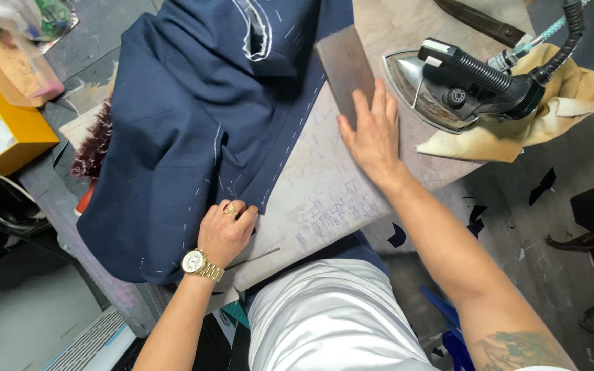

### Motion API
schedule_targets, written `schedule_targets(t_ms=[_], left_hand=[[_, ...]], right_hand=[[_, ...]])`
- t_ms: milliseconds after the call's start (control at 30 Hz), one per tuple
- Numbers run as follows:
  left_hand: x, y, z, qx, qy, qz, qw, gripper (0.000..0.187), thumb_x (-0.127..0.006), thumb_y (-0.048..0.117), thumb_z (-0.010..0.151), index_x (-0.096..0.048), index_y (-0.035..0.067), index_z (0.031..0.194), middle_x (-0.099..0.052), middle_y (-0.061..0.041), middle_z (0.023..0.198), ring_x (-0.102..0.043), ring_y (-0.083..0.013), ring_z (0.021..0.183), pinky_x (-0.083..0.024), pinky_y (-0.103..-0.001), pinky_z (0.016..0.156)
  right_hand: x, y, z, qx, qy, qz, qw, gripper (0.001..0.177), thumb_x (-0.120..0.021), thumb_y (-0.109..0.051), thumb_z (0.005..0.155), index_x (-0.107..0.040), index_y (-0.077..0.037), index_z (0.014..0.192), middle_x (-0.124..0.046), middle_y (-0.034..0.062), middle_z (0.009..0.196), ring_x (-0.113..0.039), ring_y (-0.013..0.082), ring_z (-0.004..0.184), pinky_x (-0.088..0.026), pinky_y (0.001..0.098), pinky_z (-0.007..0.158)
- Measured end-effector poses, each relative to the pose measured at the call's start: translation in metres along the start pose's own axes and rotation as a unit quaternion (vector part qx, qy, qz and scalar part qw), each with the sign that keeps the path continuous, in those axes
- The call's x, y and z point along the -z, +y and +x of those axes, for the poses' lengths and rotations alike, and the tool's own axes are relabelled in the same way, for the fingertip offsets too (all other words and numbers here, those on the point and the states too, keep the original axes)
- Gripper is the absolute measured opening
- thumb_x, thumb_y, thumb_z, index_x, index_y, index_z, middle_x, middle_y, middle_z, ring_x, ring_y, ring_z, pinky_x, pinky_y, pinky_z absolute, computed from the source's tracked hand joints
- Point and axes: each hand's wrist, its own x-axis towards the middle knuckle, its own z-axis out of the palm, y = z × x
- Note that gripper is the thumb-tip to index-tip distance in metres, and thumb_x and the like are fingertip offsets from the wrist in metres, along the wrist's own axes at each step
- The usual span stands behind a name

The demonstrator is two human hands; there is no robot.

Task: The person irons the seams and hems of a navy blue suit jacket on a workbench, uses a wooden block to press the fabric, and measures a section of the garment with a transparent ruler.

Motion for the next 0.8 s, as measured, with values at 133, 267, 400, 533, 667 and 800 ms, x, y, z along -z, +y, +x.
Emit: schedule_targets(t_ms=[133, 267, 400, 533, 667, 800], left_hand=[[-0.001, -0.003, 0.003, -0.015, 0.006, 0.002, 1.000, 0.011, -0.069, 0.013, 0.089, -0.066, 0.019, 0.096, -0.055, -0.003, 0.083, -0.059, -0.0240, 0.072, -0.045, -0.035, 0.058], [-0.003, -0.005, 0.000, -0.017, -0.003, 0.003, 1.000, 0.012, -0.069, 0.012, 0.088, -0.066, 0.020, 0.096, -0.056, -0.002, 0.082, -0.059, -0.0236, 0.070, -0.045, -0.035, 0.056], [-0.006, -0.012, -0.001, -0.041, -0.019, -0.005, 0.999, 0.009, -0.067, 0.011, 0.090, -0.064, 0.018, 0.094, -0.053, -0.003, 0.079, -0.057, -0.0238, 0.066, -0.044, -0.034, 0.053], [-0.009, -0.023, 0.001, -0.073, -0.091, -0.002, 0.993, 0.013, -0.065, 0.010, 0.088, -0.069, 0.018, 0.098, -0.057, -0.003, 0.080, -0.060, -0.0239, 0.070, -0.044, -0.033, 0.053], [0.000, -0.033, 0.009, -0.107, -0.137, -0.030, 0.984, 0.011, -0.063, 0.010, 0.092, -0.071, 0.016, 0.096, -0.060, -0.005, 0.085, -0.060, -0.0257, 0.078, -0.045, -0.035, 0.062], [0.022, -0.042, 0.027, -0.125, -0.206, -0.079, 0.967, 0.016, -0.061, 0.011, 0.094, -0.074, 0.015, 0.102, -0.064, -0.004, 0.088, -0.062, -0.0264, 0.083, -0.046, -0.038, 0.070]], right_hand=[[0.025, -0.004, -0.042, 0.044, 0.005, -0.002, 0.999, 0.045, -0.081, -0.027, 0.089, -0.067, -0.002, 0.123, -0.049, 0.0326, 0.142, -0.056, 0.0467, 0.120, -0.046, 0.0555, 0.098], [0.032, 0.016, -0.088, 0.066, 0.020, -0.035, 0.997, 0.038, -0.079, -0.025, 0.086, -0.071, -0.002, 0.115, -0.053, 0.0295, 0.145, -0.054, 0.0430, 0.129, -0.043, 0.0539, 0.103], [0.031, -0.019, -0.112, 0.126, 0.099, -0.065, 0.985, 0.020, -0.066, -0.010, 0.096, -0.067, 0.000, 0.114, -0.060, 0.0307, 0.135, -0.056, 0.0472, 0.128, -0.040, 0.0596, 0.109], [0.008, -0.115, -0.156, 0.221, 0.053, 0.163, 0.960, 0.016, -0.060, -0.007, 0.095, -0.070, 0.001, 0.105, -0.068, 0.0263, 0.114, -0.067, 0.0441, 0.108, -0.053, 0.0602, 0.098], [-0.014, -0.184, -0.177, 0.171, -0.004, 0.221, 0.960, 0.031, -0.064, -0.020, 0.100, -0.066, 0.003, 0.121, -0.062, 0.0297, 0.128, -0.062, 0.0469, 0.121, -0.050, 0.0613, 0.104], [-0.028, -0.212, -0.182, 0.127, 0.000, 0.167, 0.978, 0.037, -0.062, -0.025, 0.102, -0.063, 0.003, 0.125, -0.058, 0.0314, 0.135, -0.056, 0.0480, 0.129, -0.046, 0.0588, 0.109]])
